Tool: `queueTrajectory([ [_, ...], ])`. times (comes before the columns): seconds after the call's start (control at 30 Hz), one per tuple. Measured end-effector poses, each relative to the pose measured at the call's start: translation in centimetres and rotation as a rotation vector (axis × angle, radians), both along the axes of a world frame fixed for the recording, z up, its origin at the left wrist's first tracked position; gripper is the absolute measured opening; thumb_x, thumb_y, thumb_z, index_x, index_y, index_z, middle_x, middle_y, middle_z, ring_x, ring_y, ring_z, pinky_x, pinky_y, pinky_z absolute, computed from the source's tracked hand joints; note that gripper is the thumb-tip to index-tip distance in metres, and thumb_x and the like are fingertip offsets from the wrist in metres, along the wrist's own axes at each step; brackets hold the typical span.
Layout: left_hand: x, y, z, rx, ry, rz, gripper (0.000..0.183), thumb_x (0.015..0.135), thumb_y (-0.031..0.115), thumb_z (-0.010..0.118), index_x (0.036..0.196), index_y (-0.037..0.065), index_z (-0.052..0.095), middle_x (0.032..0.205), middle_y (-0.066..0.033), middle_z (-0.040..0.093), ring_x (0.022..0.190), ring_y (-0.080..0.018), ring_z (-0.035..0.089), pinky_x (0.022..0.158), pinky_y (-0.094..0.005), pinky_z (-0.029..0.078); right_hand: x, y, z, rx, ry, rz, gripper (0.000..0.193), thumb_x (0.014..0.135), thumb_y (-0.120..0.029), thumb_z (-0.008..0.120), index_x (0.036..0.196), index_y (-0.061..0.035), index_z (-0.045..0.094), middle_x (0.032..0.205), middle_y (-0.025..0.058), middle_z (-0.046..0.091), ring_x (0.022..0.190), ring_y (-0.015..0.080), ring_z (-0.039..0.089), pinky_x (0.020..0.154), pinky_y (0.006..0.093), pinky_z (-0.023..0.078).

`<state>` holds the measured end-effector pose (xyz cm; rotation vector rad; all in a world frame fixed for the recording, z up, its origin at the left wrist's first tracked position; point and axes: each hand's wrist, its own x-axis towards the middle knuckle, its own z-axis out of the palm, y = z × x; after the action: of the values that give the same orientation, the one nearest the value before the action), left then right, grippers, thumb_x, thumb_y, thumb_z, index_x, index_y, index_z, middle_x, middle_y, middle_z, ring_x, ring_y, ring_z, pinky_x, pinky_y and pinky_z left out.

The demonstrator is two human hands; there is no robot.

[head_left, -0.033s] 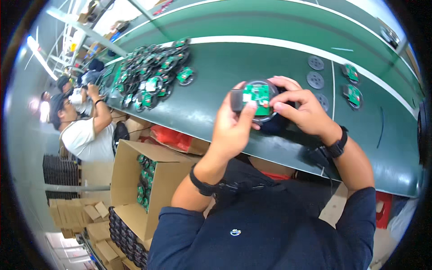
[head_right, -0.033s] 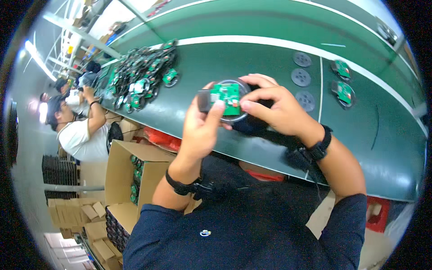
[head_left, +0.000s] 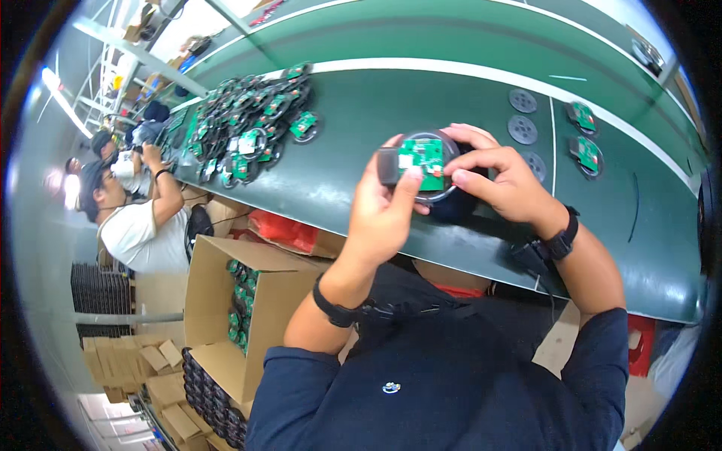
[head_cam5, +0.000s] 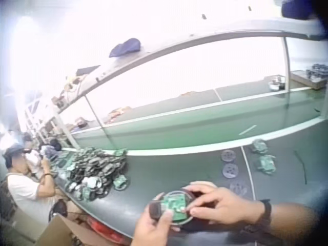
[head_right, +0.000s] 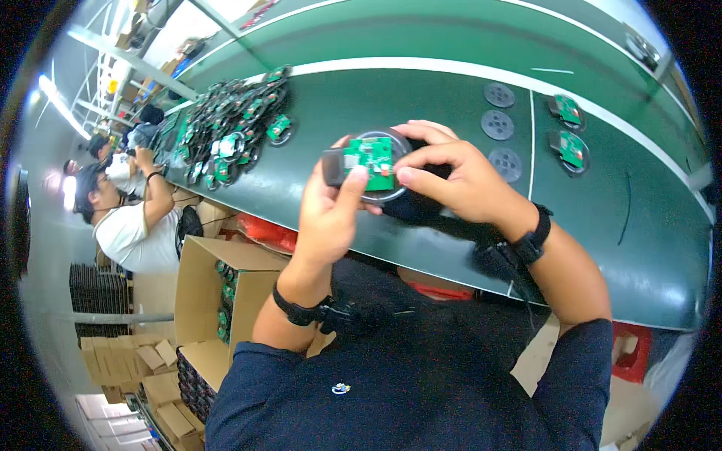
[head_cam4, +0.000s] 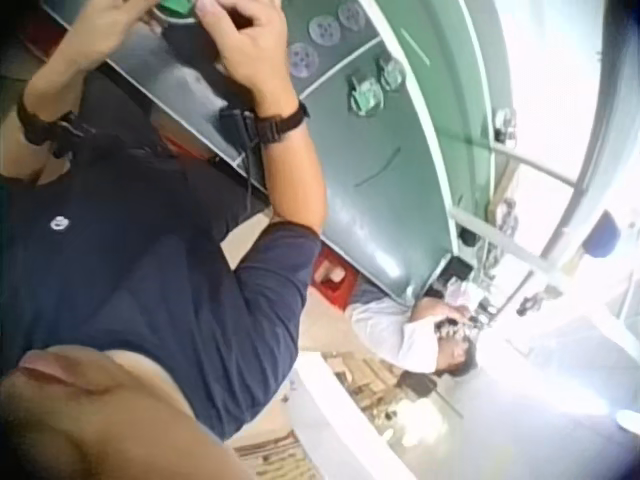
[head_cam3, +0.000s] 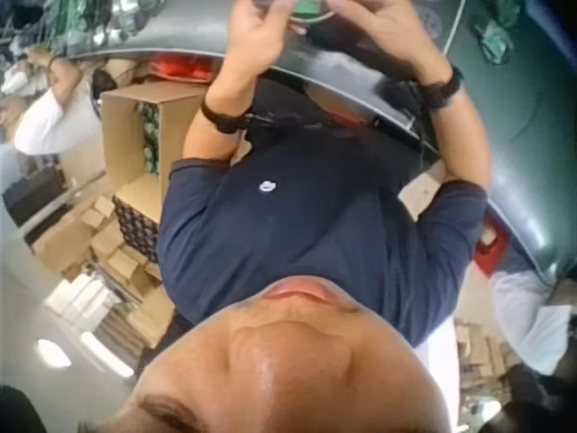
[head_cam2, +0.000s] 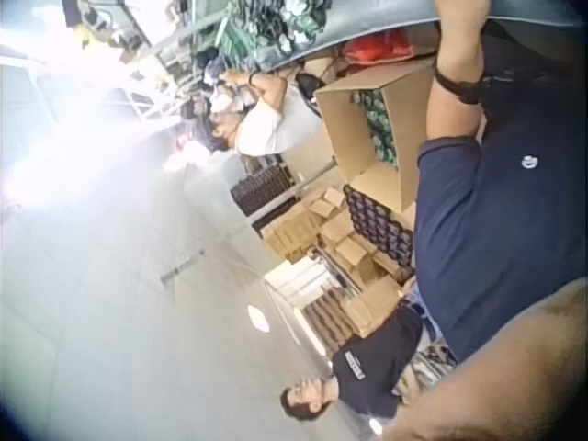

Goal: Assemble electronic speaker components by connecting circuit boards and housing parts.

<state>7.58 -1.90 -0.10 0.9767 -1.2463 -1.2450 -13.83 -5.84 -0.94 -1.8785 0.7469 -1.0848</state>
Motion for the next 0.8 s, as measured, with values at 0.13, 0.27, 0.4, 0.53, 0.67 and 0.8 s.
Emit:
queueTrajectory([
  [0.13,0.0,-0.2,0.0,-0.007,0.024,-0.015,0.054,0.103,0.018,0.058,0.147,-0.003,0.035,0.122,-0.0121,0.062,0.095,-0.0146,0.067,0.064,-0.0237,0.058,-0.5,0.2,-0.9,0.04,-0.127,-0.018,0.022,0.098,-0.022,0.064,0.102,-0.0025,0.074,0.135,0.015,0.061,0.126,0.0257,0.054,0.109,0.0394,0.039],
  [0.27,0.6,0.1,-0.1,-0.02,0.063,0.064,0.053,0.104,0.019,0.058,0.146,-0.004,0.035,0.119,-0.0122,0.064,0.096,-0.0162,0.068,0.063,-0.0247,0.058,-1.4,-0.7,-2.0,0.084,-0.209,-0.155,0.022,0.103,-0.022,0.057,0.093,-0.0036,0.064,0.124,0.0123,0.063,0.116,0.0192,0.057,0.103,0.0355,0.041],
  [0.4,1.5,0.9,-0.5,-0.043,0.077,0.125,0.048,0.104,0.018,0.056,0.144,-0.003,0.039,0.12,-0.0122,0.064,0.096,-0.0169,0.069,0.062,-0.0253,0.058,-2.4,-0.7,0.0,0.047,-0.183,0.017,0.014,0.1,-0.018,0.06,0.098,-0.0049,0.066,0.126,0.0107,0.063,0.117,0.0223,0.057,0.104,0.0385,0.041],
  [0.53,1.7,1.4,-0.9,-0.082,0.107,0.154,0.047,0.104,0.017,0.055,0.144,-0.003,0.04,0.12,-0.0124,0.064,0.097,-0.017,0.069,0.062,-0.0257,0.059,-1.7,-0.7,0.2,-0.395,0.141,0.15,0.019,0.086,-0.004,0.071,0.105,-0.006,0.071,0.126,0.0103,0.066,0.129,0.0341,0.052,0.107,0.0472,0.039],
  [0.67,1.5,1.7,-1.1,-0.077,0.113,0.148,0.048,0.104,0.017,0.056,0.144,-0.003,0.04,0.12,-0.0122,0.064,0.097,-0.0168,0.068,0.063,-0.0255,0.058,-1.1,-0.6,-0.7,-0.365,0.14,0.114,0.007,0.086,-0.009,0.075,0.092,-0.0055,0.076,0.11,0.0053,0.073,0.124,0.0321,0.055,0.105,0.0453,0.04],
  [0.8,1.3,1.6,-1.0,-0.129,0.041,0.156,0.05,0.103,0.016,0.058,0.145,-0.002,0.039,0.121,-0.0113,0.063,0.097,-0.0154,0.067,0.063,-0.0241,0.056,-0.8,-0.2,0.0,-0.216,0.165,0.04,0.016,0.088,-0.017,0.075,0.103,-0.0101,0.075,0.106,0.0027,0.074,0.114,0.0259,0.062,0.103,0.0397,0.041],
])
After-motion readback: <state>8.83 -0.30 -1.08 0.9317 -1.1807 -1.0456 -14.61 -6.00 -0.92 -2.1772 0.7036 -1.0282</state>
